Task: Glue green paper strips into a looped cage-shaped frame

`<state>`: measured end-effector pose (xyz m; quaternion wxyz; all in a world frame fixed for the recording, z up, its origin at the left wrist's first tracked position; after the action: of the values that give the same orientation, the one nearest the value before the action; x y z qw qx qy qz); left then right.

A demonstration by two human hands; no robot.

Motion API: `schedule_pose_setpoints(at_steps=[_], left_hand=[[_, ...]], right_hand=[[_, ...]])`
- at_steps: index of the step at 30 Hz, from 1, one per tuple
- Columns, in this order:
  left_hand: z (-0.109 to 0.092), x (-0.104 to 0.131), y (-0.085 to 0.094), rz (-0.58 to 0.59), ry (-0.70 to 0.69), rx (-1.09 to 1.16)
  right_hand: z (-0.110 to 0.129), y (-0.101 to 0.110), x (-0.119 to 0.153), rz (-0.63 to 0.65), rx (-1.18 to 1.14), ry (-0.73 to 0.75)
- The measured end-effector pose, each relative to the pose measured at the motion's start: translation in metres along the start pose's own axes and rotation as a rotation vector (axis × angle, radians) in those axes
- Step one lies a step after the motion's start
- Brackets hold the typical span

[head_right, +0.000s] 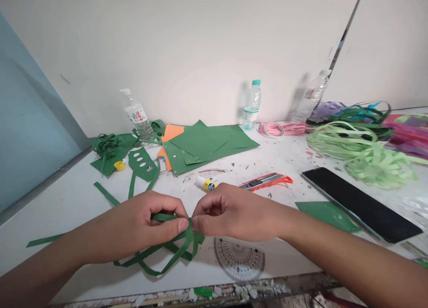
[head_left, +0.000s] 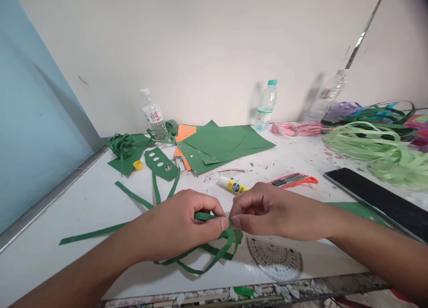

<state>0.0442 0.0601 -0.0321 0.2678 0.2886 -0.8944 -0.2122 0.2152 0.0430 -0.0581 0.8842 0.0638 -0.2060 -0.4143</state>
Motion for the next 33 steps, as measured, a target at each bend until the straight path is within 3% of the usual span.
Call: schedule_pose_setpoints(at_steps=[33], left_hand=[[0.0042,0.0008,0.0007,0.060,0.036,0.022]], right_hand=[[0.0017,0.0002,0.0013,-0.025,0.025,0.024]])
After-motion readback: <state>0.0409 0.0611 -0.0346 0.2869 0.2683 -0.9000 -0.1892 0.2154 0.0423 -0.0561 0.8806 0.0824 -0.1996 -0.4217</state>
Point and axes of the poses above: each hand's wrist, its own x-axis away from the middle knuckle, its own y-axis out of the back of the hand, z = x × y, the point moved 5 cm from there along -x, towards the middle knuckle, and after that the axes turned 3 degrees about -y, right-handed, at the moved point
